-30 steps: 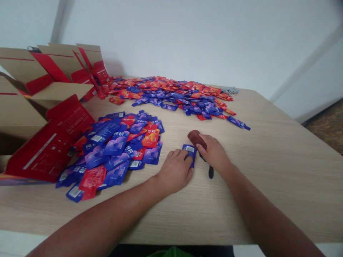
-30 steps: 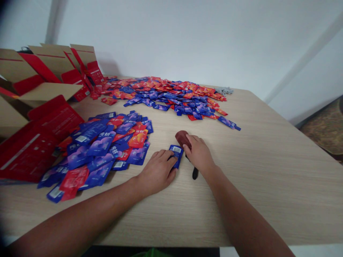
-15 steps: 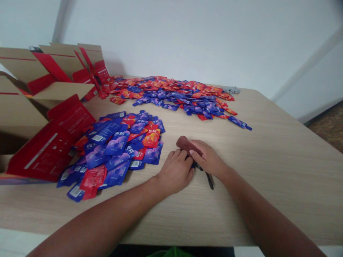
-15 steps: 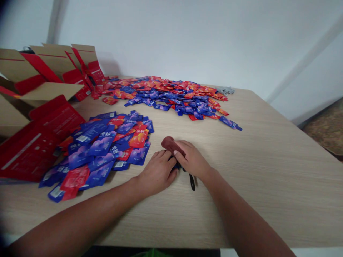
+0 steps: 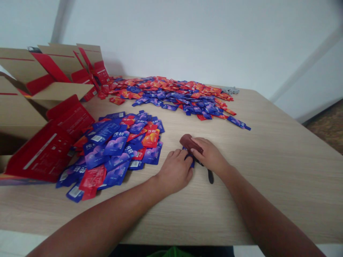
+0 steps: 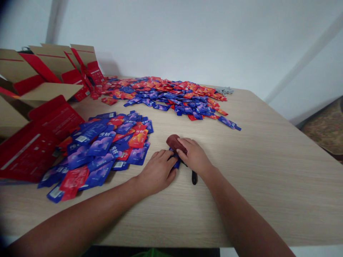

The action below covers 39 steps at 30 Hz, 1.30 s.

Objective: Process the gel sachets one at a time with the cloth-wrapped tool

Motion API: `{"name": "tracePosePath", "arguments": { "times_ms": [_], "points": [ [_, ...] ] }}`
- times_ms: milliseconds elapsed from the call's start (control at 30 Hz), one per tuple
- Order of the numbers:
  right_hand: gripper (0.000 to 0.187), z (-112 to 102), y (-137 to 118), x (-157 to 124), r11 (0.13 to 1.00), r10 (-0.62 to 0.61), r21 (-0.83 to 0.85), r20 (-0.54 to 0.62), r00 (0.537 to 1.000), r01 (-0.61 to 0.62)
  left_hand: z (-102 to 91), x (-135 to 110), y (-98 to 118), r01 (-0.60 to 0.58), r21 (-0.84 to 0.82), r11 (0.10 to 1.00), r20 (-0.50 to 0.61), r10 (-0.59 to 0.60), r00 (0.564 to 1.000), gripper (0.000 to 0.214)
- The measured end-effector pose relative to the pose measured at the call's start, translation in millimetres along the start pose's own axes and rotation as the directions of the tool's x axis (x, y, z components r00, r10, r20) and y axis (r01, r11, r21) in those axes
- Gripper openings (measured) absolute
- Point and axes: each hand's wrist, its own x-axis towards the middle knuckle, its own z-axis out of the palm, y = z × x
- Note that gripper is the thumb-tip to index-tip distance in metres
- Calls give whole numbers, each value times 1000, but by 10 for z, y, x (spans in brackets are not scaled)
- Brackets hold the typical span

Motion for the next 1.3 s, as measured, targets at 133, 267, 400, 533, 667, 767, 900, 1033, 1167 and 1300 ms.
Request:
{"name": "tracePosePath", "arguments": {
  "times_ms": [133,267,400,533,667,767,900,1033,1167,1300],
  "points": [
    [49,10,133,-16,988,108,-106,-69,992,-115,-15,-2,-1,-3,4,1000,8,3,1000,25],
    [48,8,204,-29,979,138,-131,-141,980,-156,-21,0,4,-4,16,1000,3,4,1000,24],
    [44,-7,170,-19,981,167,-64,-207,964,-183,-31,0,6,-5,15,1000,6,5,1000,25],
    [43,-68,31,-13,976,218,101,-335,917,-195,-34,0,8,-7,14,1000,6,7,1000,24],
    [42,-125,-128,-30,972,155,218,-291,944,-92,-13,-2,6,2,18,1000,4,-2,1000,22],
    [40,-116,-196,-27,967,-16,254,-65,998,32,5,-6,1,1,21,1000,-5,0,1000,26],
    [42,-72,-195,-7,967,-64,248,32,997,54,6,-4,-4,-12,24,1000,-7,12,1000,28],
    [47,-38,-122,-2,986,-48,162,28,998,43,-2,4,-5,-11,19,1000,5,11,1000,26],
    [50,-16,-10,2,997,-12,73,17,1000,11,-7,3,-1,-9,2,1000,0,9,1000,26],
    [50,-4,122,4,999,32,-1,-21,999,-32,-20,0,3,-4,2,1000,5,4,1000,26]
  ]
}}
